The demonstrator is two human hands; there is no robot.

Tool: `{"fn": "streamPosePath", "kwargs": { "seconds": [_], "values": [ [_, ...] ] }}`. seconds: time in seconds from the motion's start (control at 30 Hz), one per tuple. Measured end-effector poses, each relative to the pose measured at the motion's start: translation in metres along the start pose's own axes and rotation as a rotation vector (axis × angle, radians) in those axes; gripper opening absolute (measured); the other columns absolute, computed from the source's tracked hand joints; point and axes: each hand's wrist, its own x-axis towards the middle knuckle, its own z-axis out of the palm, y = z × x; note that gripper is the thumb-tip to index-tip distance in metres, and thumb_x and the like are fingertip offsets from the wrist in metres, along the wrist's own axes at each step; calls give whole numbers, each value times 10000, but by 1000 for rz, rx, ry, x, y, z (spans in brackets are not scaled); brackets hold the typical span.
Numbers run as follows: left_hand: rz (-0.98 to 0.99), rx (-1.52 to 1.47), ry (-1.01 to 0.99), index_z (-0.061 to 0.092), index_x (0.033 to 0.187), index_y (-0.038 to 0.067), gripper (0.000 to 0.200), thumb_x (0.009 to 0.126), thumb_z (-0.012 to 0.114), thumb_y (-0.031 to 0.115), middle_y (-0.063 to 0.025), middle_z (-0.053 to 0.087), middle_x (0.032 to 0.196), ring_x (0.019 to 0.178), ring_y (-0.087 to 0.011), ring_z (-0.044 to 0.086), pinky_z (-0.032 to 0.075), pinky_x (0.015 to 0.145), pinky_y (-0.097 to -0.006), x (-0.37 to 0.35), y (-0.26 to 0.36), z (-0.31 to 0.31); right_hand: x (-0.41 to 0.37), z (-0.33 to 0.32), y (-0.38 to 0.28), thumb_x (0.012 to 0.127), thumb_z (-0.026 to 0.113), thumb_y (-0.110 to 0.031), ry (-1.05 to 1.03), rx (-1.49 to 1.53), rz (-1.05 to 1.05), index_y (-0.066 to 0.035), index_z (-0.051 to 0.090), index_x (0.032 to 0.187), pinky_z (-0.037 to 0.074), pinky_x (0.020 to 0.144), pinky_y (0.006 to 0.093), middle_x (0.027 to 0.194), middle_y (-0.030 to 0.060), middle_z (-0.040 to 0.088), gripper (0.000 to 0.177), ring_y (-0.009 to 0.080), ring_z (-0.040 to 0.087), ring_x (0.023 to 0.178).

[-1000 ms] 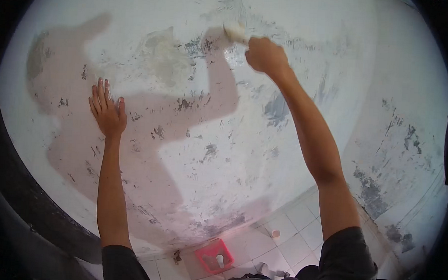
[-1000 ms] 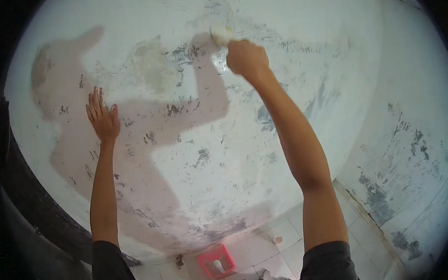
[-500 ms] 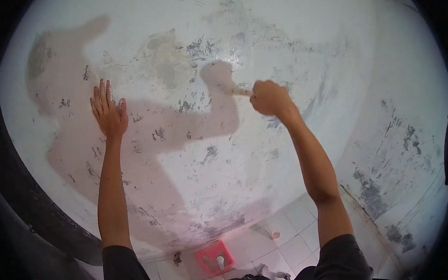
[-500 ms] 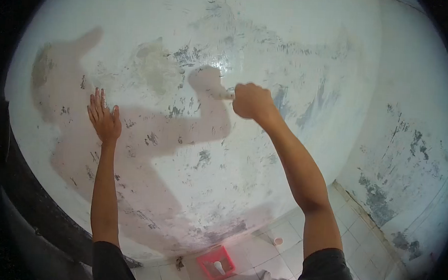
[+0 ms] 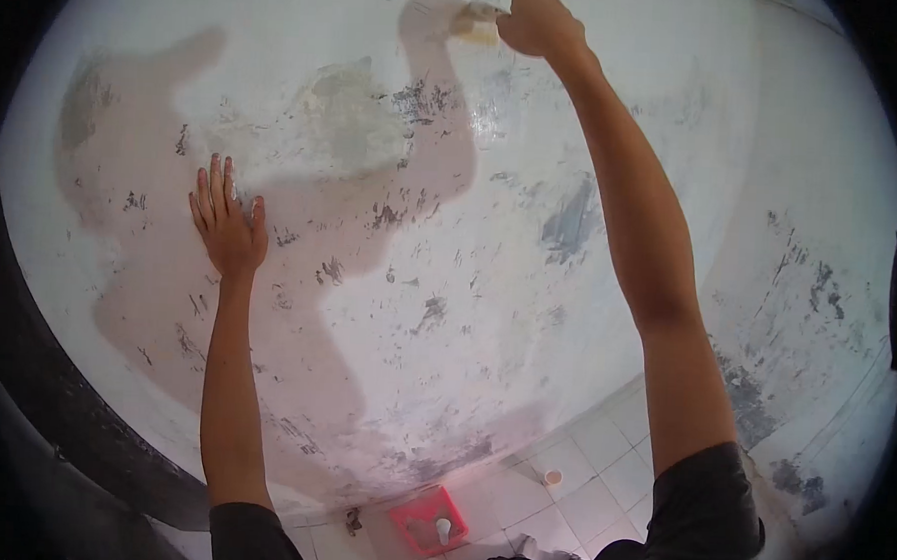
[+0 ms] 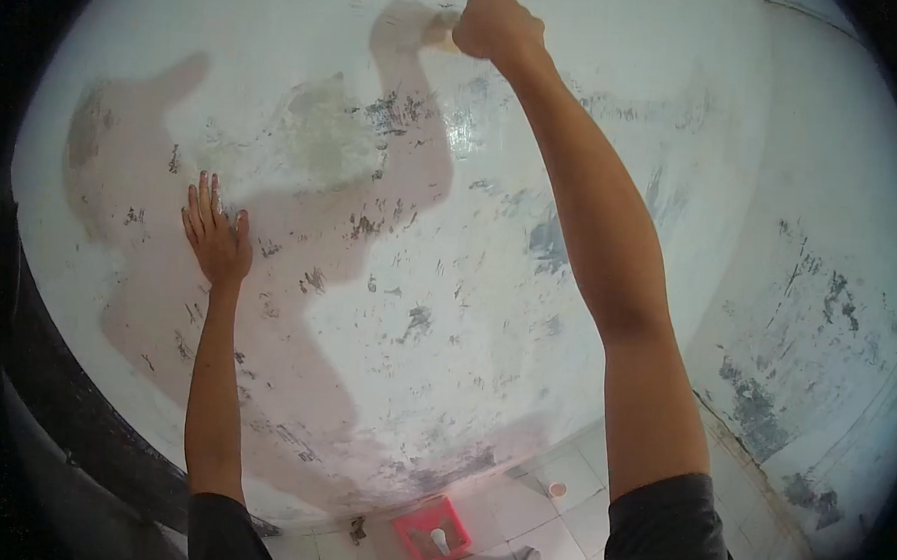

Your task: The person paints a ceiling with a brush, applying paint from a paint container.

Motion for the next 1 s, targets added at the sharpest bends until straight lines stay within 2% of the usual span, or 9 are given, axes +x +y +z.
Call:
{"fn": "streamPosePath", "kwargs": {
  "seconds": [0.07, 0.1, 0.47, 0.6, 0.67, 0.8, 0.87, 0.93, 1.0],
  "values": [
    [14, -8, 9, 306, 1447, 128, 562, 952, 382, 384, -29, 279, 1510, 1407, -252, 197, 125, 1143, -460, 0, 0, 0, 14, -7, -3, 865, 502, -180, 24, 57, 62, 27, 593, 1073, 502, 852, 457, 1087, 244, 622, 307, 381, 601, 1034],
    [14, -9, 7, 306, 1447, 128, 562, 952, 382, 384, -29, 279, 1510, 1407, -252, 197, 125, 1143, -460, 0, -1, -1, 21, -9, -4, 881, 493, -198, 30, 54, 72, 26, 576, 1118, 494, 871, 455, 1121, 243, 611, 336, 378, 587, 1067],
    [25, -22, 11, 305, 1446, 124, 564, 940, 401, 355, -25, 256, 1520, 1410, -248, 189, 127, 1142, -453, 0, 0, -3, 13, -29, -4, 851, 488, -174, 153, 54, 70, 15, 608, 1051, 498, 850, 460, 1063, 232, 632, 300, 376, 615, 1003],
    [13, -1, -4, 301, 1447, 123, 568, 939, 401, 357, -24, 251, 1522, 1412, -243, 185, 122, 1145, -449, 0, 0, -2, 8, -7, 1, 851, 492, -179, 96, -35, -48, 6, 616, 1031, 510, 825, 450, 1040, 229, 638, 286, 371, 626, 973],
    [6, -12, -15, 296, 1448, 123, 571, 939, 404, 357, -22, 248, 1523, 1413, -246, 178, 117, 1144, -457, -1, 0, -2, -9, -1, -1, 826, 525, -223, -84, -95, -107, -15, 586, 1079, 497, 831, 458, 1040, 196, 642, 333, 372, 622, 964],
    [1, -16, -15, 289, 1451, 125, 571, 942, 401, 356, -21, 244, 1525, 1416, -244, 169, 111, 1146, -456, 1, 1, -2, -45, 9, 6, 820, 512, -190, -254, -99, -148, -10, 584, 1078, 488, 841, 475, 1041, 192, 641, 323, 371, 619, 968],
    [8, -20, -8, 287, 1453, 126, 567, 945, 395, 355, -25, 243, 1525, 1416, -244, 168, 110, 1147, -454, 0, 1, -2, -71, 10, 5, 759, 503, -79, -322, -141, -146, -53, 630, 1044, 502, 822, 437, 1009, 147, 666, 313, 318, 644, 949],
    [9, -27, -15, 275, 1457, 134, 563, 949, 404, 342, -21, 230, 1528, 1416, -247, 164, 113, 1148, -458, 0, 2, -3, -92, 16, 10, 752, 498, -57, -413, -145, -191, -24, 621, 1039, 499, 804, 452, 1005, 163, 662, 314, 330, 639, 951],
    [12, -32, -15, 263, 1460, 141, 560, 953, 412, 328, -17, 218, 1532, 1416, -250, 160, 115, 1149, -461, 0, 2, -4, -103, 14, 16, 771, 541, -145, -583, -172, -198, 9, 606, 980, 493, 782, 476, 961, 191, 655, 267, 368, 623, 928]
  ]
}}
